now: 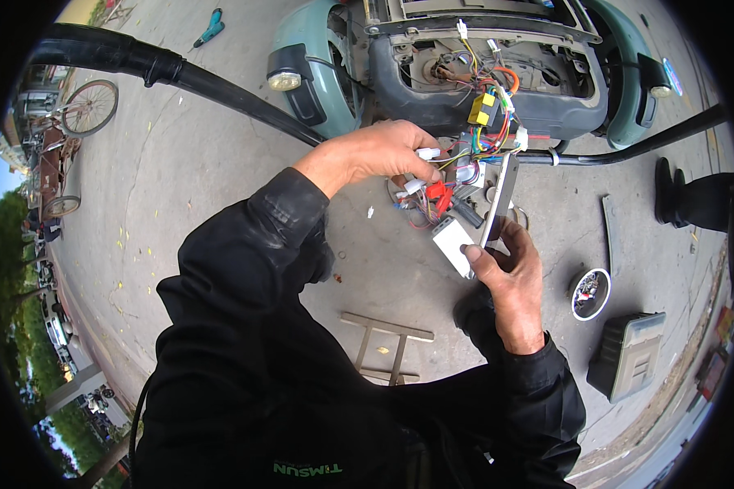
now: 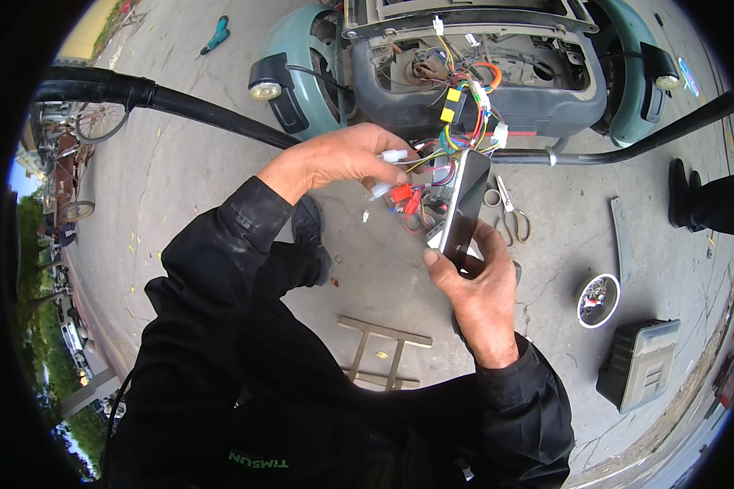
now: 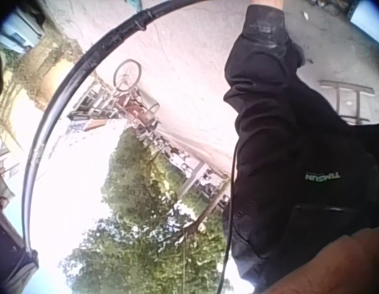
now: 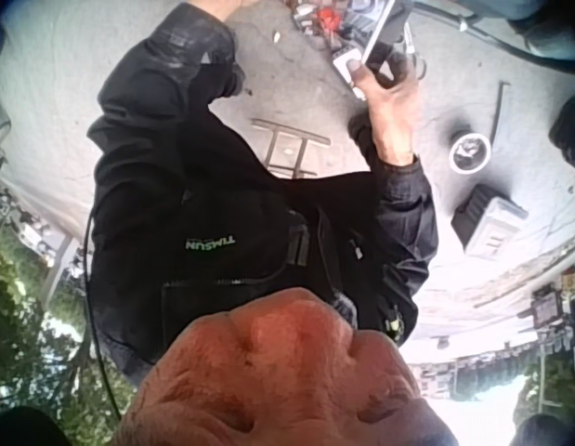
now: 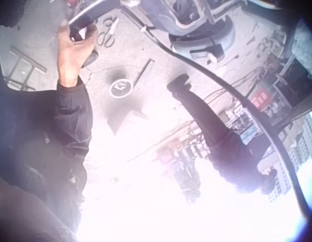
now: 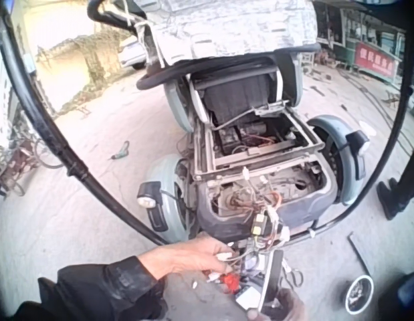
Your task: The person works on the exposed wiring of a teal electric scooter, using a multimeter to test connections and a flat metal tool to adjust components. They move from the front compartment to the handlebar area, probing wires and checking the throttle and brake switches.
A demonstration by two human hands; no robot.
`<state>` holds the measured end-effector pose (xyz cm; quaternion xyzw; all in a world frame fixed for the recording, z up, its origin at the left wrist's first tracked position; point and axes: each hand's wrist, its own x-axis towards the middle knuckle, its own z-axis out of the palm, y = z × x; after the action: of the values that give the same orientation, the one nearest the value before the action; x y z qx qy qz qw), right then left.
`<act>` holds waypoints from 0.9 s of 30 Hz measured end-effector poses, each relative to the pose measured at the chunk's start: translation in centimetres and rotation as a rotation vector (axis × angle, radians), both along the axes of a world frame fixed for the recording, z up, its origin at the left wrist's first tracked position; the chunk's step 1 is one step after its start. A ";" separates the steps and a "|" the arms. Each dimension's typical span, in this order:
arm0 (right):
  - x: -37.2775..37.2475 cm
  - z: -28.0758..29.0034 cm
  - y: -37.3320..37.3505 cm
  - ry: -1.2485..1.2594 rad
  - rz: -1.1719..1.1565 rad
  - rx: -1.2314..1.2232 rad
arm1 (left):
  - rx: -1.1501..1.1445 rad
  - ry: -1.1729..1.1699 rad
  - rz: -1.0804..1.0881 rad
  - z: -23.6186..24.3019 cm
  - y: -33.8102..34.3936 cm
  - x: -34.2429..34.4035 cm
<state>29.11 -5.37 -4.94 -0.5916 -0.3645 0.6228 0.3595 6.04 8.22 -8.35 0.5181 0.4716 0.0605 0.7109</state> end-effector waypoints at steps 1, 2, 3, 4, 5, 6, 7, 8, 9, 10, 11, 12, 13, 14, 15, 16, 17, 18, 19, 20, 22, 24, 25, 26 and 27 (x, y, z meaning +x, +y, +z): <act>-0.1 0.0 0.0 -0.016 0.008 0.006 | 0.031 -0.046 -0.029 -0.1 -0.1 -0.1; -0.2 0.0 0.0 -0.039 0.010 0.004 | 0.062 -0.093 -0.058 -0.3 -0.3 -0.1; -0.3 0.0 0.0 -0.025 0.016 0.014 | 0.090 -0.127 -0.086 -0.5 -0.4 -0.1; -0.3 0.0 0.0 -0.019 0.014 0.018 | 0.100 -0.140 -0.081 -0.7 -0.6 -0.1; -0.4 0.0 0.0 -0.018 0.004 0.012 | 0.106 -0.140 -0.076 -0.9 -0.7 -0.1; -0.4 -0.1 0.0 -0.019 0.013 0.020 | 0.112 -0.141 -0.071 -1.0 -1.0 0.0; -0.4 -0.1 0.0 -0.025 0.015 0.020 | 0.134 -0.127 -0.064 -1.0 -1.2 0.0; -0.4 -0.2 0.0 -0.040 0.011 0.017 | 0.157 -0.113 -0.058 -1.1 -1.4 0.1; -0.4 -0.3 0.0 -0.041 0.018 0.030 | 0.187 -0.096 -0.051 -1.1 -1.6 0.1; -0.5 -0.5 0.0 -0.053 0.022 0.037 | 0.170 -0.098 -0.037 -1.0 -1.8 0.3; -0.5 -0.6 0.0 -0.079 0.026 0.040 | 0.163 -0.097 -0.021 -1.0 -2.0 0.3; -0.5 -0.7 0.0 -0.076 0.033 0.048 | 0.146 -0.085 -0.002 -0.9 -2.1 0.4; -0.5 -0.8 0.0 -0.087 0.038 0.049 | 0.188 -0.064 -0.018 -0.7 -2.2 0.5; -0.5 -0.8 -0.1 -0.115 0.041 0.042 | 0.221 -0.032 -0.032 -0.5 -2.3 0.5; -0.4 -0.8 -0.1 -0.104 0.040 0.042 | 0.254 0.001 -0.047 -0.3 -2.4 0.5; -0.3 -0.7 -0.1 -0.111 0.036 0.032 | 0.274 0.012 -0.046 -0.1 -2.5 0.5; -0.3 -0.7 -0.2 -0.132 0.025 0.016 | 0.293 0.023 -0.046 0.1 -2.6 0.5; -0.3 -0.7 -0.2 -0.142 0.032 0.026 | 0.314 0.033 -0.049 0.2 -2.6 0.5; -0.3 -0.7 -0.2 -0.167 0.033 0.028 | 0.327 0.022 -0.039 0.4 -2.7 0.6; -0.3 -0.6 -0.2 -0.191 0.034 0.031 | 0.341 0.012 -0.031 0.5 -2.8 0.6; -0.4 -0.6 -0.3 -0.329 0.059 0.040 | 0.356 0.008 -0.019 0.6 -2.9 0.7; -0.5 -0.5 -0.4 -0.514 0.080 0.157 | 0.365 0.000 -0.004 0.6 -3.0 0.6; -0.6 -0.5 -0.5 -0.630 0.088 0.271 | 0.373 0.026 -0.011 0.5 -3.0 0.5; -0.6 -0.4 -0.5 -0.738 0.088 0.334 | 0.390 0.035 -0.015 0.3 -3.0 0.5; -0.6 -0.3 -0.6 -0.721 0.070 0.330 | 0.408 0.026 -0.023 0.2 -3.0 0.4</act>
<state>28.49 -5.96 -5.24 -0.6936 -0.5826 0.3201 0.2774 6.44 5.19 -8.15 0.6574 0.4529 0.1401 0.5858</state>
